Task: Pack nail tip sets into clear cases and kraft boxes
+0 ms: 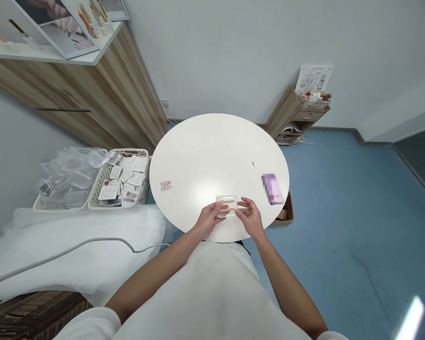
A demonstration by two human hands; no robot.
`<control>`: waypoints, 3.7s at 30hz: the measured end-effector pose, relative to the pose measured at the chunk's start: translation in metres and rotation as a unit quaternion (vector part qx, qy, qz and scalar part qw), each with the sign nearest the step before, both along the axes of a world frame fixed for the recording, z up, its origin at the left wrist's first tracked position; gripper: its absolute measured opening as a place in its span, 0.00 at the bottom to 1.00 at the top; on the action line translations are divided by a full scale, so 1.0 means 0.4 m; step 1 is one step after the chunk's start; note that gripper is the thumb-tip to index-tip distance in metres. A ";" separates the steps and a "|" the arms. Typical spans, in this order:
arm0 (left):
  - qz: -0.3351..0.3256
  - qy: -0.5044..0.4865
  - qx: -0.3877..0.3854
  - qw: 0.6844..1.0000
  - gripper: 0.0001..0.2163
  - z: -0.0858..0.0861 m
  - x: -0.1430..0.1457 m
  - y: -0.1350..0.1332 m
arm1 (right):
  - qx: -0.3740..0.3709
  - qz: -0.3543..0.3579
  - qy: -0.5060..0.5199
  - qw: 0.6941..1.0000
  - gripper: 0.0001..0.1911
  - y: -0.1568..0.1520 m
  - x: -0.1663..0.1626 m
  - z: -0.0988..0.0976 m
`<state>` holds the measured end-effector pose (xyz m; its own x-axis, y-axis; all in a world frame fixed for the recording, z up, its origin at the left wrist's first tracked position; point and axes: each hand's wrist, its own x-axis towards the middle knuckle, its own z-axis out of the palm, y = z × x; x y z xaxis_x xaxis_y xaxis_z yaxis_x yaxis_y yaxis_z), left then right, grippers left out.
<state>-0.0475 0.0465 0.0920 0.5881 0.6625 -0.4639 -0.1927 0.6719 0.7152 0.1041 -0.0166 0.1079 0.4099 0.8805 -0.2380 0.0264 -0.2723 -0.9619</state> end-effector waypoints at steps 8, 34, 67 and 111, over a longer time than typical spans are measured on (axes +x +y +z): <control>-0.098 0.033 0.170 0.980 0.48 0.002 -0.022 0.017 | -0.063 -0.027 0.128 0.989 0.22 -0.013 0.011 -0.005; -0.037 0.063 0.202 0.977 0.37 0.029 0.053 -0.009 | 0.108 0.489 -0.362 0.786 0.19 0.122 0.158 0.077; -0.040 0.041 0.200 0.978 0.36 -0.005 0.067 0.007 | 0.086 0.489 -0.226 0.838 0.14 0.161 0.183 0.081; -0.010 0.091 0.004 0.996 0.17 -0.075 0.000 0.007 | -0.124 0.051 0.039 0.990 0.23 0.108 0.126 -0.056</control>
<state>-0.0474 0.0491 0.0620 0.5081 0.6552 -0.5591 -0.0450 0.6685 0.7424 0.1545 0.0265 0.0854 0.2937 0.8270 -0.4795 -0.0052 -0.5002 -0.8659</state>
